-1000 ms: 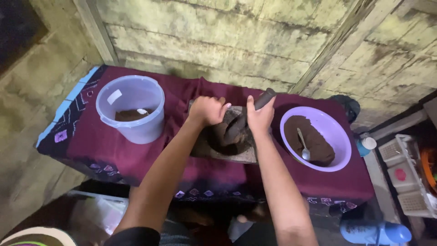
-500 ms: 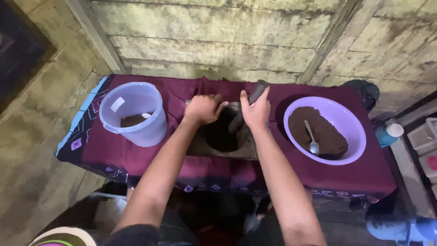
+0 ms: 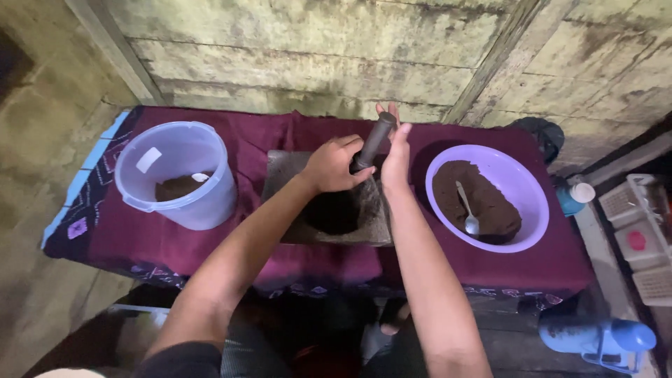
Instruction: The person grinds a dark brown paste on a stone slab using a cylindrical stone pestle. They repeatedly scrape the paste from the slab into a purple bowl using a spoon and then continue grinding the remaining material.
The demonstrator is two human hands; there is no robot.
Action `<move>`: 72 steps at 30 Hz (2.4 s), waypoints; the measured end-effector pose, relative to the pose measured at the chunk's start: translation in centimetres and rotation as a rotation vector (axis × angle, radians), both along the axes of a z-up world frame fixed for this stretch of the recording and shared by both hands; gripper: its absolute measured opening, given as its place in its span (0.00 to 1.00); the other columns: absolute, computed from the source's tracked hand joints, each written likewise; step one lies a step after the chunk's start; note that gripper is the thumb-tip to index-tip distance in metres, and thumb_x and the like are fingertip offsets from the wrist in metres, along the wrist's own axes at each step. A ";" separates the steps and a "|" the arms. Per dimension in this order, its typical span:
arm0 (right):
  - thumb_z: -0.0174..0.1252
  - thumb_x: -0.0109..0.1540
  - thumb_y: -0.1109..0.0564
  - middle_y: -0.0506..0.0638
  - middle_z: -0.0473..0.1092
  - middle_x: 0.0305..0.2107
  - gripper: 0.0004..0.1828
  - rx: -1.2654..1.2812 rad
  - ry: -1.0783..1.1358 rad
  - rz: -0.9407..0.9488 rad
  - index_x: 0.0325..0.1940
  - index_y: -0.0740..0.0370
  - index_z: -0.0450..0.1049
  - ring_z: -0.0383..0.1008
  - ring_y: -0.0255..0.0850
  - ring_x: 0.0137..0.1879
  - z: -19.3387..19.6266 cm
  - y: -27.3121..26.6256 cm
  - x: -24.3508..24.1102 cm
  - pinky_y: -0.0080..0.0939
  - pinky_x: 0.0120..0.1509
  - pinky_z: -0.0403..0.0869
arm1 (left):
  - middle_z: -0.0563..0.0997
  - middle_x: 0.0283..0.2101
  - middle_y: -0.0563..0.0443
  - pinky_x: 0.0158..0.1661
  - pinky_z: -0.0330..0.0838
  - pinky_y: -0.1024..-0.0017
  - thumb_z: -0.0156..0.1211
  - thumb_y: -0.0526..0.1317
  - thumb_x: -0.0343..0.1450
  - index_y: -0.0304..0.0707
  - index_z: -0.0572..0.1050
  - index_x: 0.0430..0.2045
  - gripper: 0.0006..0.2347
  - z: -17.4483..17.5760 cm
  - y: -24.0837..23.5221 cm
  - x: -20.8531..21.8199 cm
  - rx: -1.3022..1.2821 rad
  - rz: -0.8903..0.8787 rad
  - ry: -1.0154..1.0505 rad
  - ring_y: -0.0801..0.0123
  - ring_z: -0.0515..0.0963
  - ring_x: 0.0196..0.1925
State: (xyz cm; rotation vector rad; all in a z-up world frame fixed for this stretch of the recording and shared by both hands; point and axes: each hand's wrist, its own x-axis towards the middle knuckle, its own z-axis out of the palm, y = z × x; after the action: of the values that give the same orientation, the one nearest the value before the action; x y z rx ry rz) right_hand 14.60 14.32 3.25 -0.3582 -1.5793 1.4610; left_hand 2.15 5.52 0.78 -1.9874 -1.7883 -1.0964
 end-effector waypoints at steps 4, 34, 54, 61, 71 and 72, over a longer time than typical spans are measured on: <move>0.25 0.68 0.20 0.49 0.76 0.55 0.48 -0.242 0.029 -0.023 0.63 0.56 0.76 0.73 0.45 0.62 -2.8 3.9 -1.3 0.38 0.56 0.80 | 0.73 0.27 0.49 0.34 0.75 0.64 0.73 0.51 0.61 0.42 0.70 0.23 0.17 -1.0 1.3 0.0 0.024 0.054 -0.122 0.53 0.81 0.34; 0.54 0.67 0.37 0.57 0.74 0.60 0.28 0.253 -0.401 -0.210 0.63 0.56 0.74 0.71 0.49 0.68 -0.3 4.8 2.4 0.50 0.73 0.67 | 0.79 0.26 0.45 0.16 0.83 0.64 0.45 0.50 0.77 0.32 0.67 0.40 0.16 4.3 1.7 -1.5 -0.202 0.425 -0.974 0.58 0.82 0.15; 0.52 0.65 0.45 0.62 0.78 0.44 0.18 0.691 -1.879 -0.315 0.50 0.56 0.81 0.78 0.66 0.50 -8.9 15.7 17.5 0.64 0.50 0.77 | 0.78 0.23 0.48 0.14 0.77 0.67 0.45 0.49 0.78 0.34 0.66 0.40 0.14 5.4 0.2 -1.0 -0.199 0.399 -1.043 0.64 0.80 0.12; 0.66 0.61 0.43 0.51 0.80 0.47 0.19 0.508 -1.649 -0.337 0.54 0.49 0.83 0.79 0.55 0.55 -7.9 17.5 20.8 0.57 0.55 0.74 | 0.74 0.24 0.51 0.14 0.81 0.68 0.44 0.47 0.78 0.34 0.66 0.39 0.13 5.4 0.6 -1.4 -0.228 0.420 -1.154 0.65 0.78 0.13; 0.50 0.73 0.60 0.67 0.75 0.46 0.16 1.017 -1.164 -0.388 0.62 0.65 0.76 0.75 0.65 0.42 -6.2 17.2 25.3 0.62 0.45 0.72 | 0.77 0.22 0.48 0.15 0.75 0.62 0.44 0.50 0.76 0.30 0.68 0.41 0.17 3.8 1.6 -1.7 -0.174 0.420 -1.044 0.63 0.77 0.12; 0.49 0.75 0.60 0.67 0.73 0.50 0.19 1.124 -1.079 -0.459 0.69 0.64 0.76 0.75 0.67 0.48 -6.4 17.2 25.3 0.65 0.50 0.75 | 0.78 0.23 0.48 0.16 0.74 0.61 0.44 0.51 0.76 0.31 0.68 0.41 0.18 3.5 1.8 -1.8 -0.172 0.438 -1.006 0.62 0.77 0.14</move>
State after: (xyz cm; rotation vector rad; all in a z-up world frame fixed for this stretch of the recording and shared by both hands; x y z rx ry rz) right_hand 39.89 31.51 -3.19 -0.7991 -2.6039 -0.2206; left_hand 0.32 7.29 4.25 -0.9941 -2.6542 -2.0039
